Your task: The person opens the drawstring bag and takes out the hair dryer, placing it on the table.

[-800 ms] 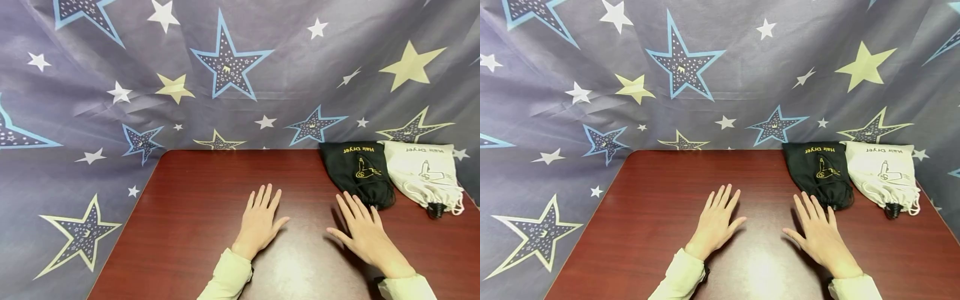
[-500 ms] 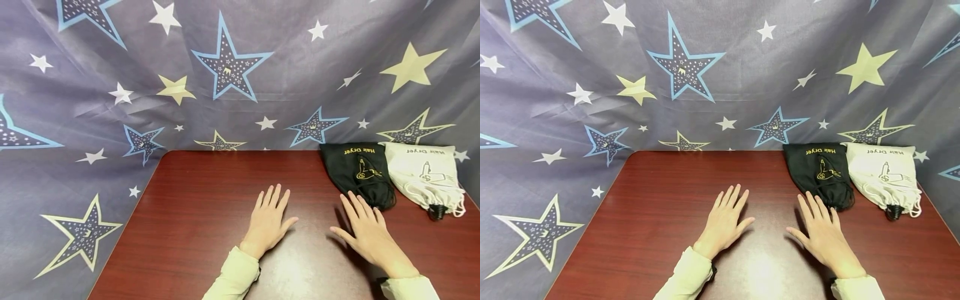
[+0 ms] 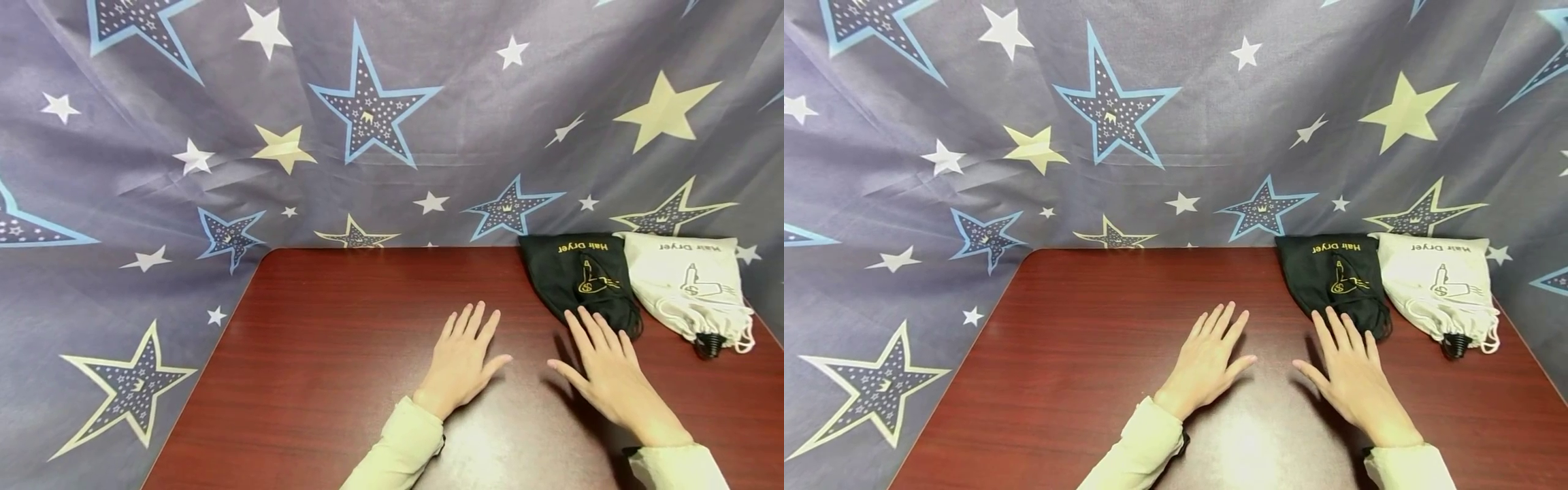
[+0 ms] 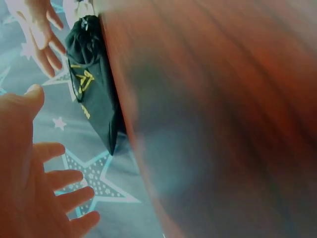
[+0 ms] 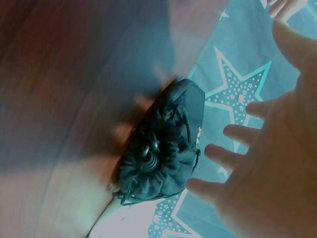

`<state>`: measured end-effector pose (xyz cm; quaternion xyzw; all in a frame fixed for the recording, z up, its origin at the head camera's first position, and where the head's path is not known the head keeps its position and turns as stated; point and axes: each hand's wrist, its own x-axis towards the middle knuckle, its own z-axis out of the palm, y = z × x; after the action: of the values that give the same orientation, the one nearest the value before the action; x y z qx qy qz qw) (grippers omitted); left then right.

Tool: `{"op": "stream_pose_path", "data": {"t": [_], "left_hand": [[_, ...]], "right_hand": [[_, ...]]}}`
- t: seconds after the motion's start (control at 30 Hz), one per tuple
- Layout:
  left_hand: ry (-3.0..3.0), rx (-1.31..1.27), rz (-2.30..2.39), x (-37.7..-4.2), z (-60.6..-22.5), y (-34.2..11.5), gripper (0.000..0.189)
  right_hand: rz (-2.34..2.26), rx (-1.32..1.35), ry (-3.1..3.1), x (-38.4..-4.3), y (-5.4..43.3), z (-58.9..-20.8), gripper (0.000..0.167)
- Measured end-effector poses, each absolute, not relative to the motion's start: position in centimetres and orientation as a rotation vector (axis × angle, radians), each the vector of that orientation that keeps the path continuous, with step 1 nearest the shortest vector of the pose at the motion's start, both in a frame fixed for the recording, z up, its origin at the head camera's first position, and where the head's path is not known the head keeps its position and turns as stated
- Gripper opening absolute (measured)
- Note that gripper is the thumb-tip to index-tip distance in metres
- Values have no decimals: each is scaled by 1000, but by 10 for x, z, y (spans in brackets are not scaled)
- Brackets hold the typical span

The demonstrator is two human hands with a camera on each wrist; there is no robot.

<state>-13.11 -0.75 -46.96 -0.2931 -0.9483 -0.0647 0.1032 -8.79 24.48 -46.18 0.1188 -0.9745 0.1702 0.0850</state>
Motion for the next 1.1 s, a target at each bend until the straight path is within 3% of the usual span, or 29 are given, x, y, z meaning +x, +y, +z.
{"op": "stream_pose_path", "data": {"t": [0.47, 1.1], "left_hand": [[-2783, -944, -233, -136, -469, 24, 68], [-2738, -979, -176, -142, -473, 61, 64]], "right_hand": [[498, 380, -2728, -100, 261, -458, 78], [539, 213, -2694, -112, 281, -460, 69]]}}
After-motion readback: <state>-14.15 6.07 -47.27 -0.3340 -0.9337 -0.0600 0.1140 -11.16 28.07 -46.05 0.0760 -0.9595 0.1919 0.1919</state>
